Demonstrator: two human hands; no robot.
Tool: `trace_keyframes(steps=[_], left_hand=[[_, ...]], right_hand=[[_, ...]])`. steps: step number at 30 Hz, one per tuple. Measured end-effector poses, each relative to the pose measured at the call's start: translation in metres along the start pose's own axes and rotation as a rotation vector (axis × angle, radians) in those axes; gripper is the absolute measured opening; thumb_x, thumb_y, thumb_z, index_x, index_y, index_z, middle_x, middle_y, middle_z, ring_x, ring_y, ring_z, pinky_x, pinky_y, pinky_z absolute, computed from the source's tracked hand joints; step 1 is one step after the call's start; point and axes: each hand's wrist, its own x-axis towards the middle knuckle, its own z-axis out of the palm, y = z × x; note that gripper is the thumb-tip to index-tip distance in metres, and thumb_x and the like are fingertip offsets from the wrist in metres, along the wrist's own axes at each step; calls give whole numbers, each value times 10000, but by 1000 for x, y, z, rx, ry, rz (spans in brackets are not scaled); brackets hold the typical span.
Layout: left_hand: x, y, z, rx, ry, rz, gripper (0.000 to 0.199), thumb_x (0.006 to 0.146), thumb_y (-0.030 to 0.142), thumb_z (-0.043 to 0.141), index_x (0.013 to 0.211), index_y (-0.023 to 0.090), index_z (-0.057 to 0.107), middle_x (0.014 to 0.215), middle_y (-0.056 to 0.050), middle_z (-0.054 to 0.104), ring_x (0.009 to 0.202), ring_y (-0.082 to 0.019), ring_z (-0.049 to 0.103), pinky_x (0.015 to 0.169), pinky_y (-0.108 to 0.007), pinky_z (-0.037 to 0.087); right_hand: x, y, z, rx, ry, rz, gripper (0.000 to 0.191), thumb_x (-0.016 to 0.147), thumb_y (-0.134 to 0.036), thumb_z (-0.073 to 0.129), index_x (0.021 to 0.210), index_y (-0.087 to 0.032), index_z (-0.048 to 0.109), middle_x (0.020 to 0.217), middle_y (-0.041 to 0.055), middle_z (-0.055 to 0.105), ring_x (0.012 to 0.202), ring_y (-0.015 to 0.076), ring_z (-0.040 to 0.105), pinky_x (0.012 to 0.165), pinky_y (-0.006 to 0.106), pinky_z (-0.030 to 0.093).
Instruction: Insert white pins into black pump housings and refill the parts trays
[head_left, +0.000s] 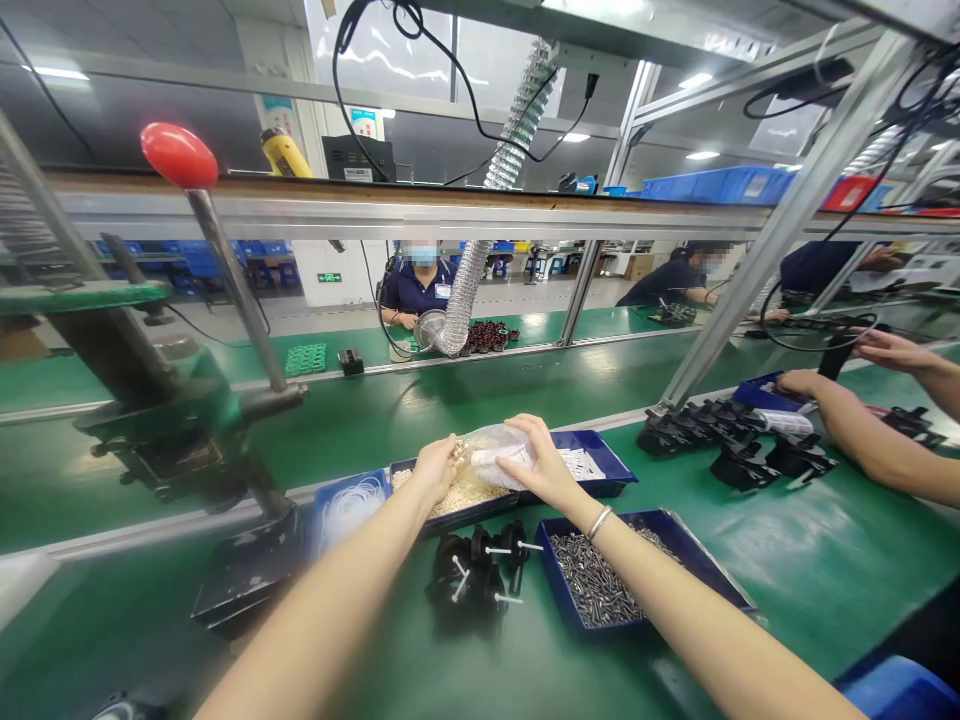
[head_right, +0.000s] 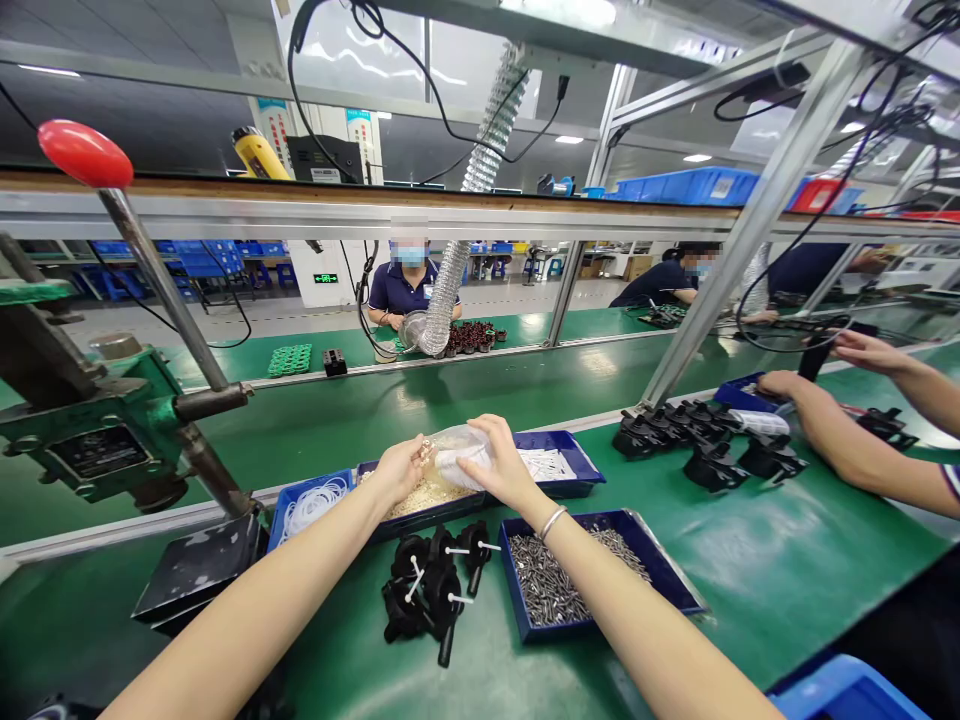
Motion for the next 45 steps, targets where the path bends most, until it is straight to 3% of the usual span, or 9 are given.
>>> trace_keyframes(steps=[9,19,27,31,37,41,45], left_hand=[[-3,-3,-1,-8,71,-52,191,935,303,575,978,122,616,880,-22,645,699,-109,617,633,-265,551],[-9,-5,-1,80,106,-62,232,931,324,579,1052,129,608,977,-47,647,786,-138,633,684,-301,560],[-12,-5,2,153,-14,-120,285,947,382,542,1035,123,619,980,-61,673,830,-159,659,744,-343,565],[-18,-2,5,201,-93,-57,214,927,325,586,955,120,642,934,-47,689,813,-149,662,754,-333,559],[-18,-1,4,321,-119,17,181,913,296,608,926,119,643,889,-33,678,760,-133,648,703,-301,556],[-14,-1,3,457,-58,44,172,909,294,615,936,125,630,873,-17,655,727,-123,628,667,-290,552],[-13,-3,5,577,11,154,160,899,288,625,866,132,637,894,-18,658,782,-137,627,713,-305,548]], right_hand=[[-12,-4,-3,-68,-93,-195,603,839,-298,663,1371,-229,388,1358,161,417,1303,315,414,1086,536,396],[-16,-13,-3,-265,-162,-487,612,864,-238,641,1414,-236,374,1323,163,483,1263,314,479,1033,512,472],[-18,-5,-2,-310,-204,-557,600,870,-236,641,1416,-255,393,1279,152,542,1242,323,517,962,509,521],[-19,0,-2,-244,-227,-538,564,852,-221,660,1373,-280,453,1293,126,549,1265,318,507,994,517,499],[-22,5,0,-276,-231,-591,548,852,-202,659,1359,-273,466,1288,126,560,1299,330,472,980,536,501],[-23,3,0,-284,-253,-611,485,857,-200,652,1316,-275,513,1265,119,585,1278,330,496,964,550,509],[-24,0,-2,-299,-262,-651,482,859,-176,652,1308,-282,517,1249,106,599,1284,319,497,974,550,503]])
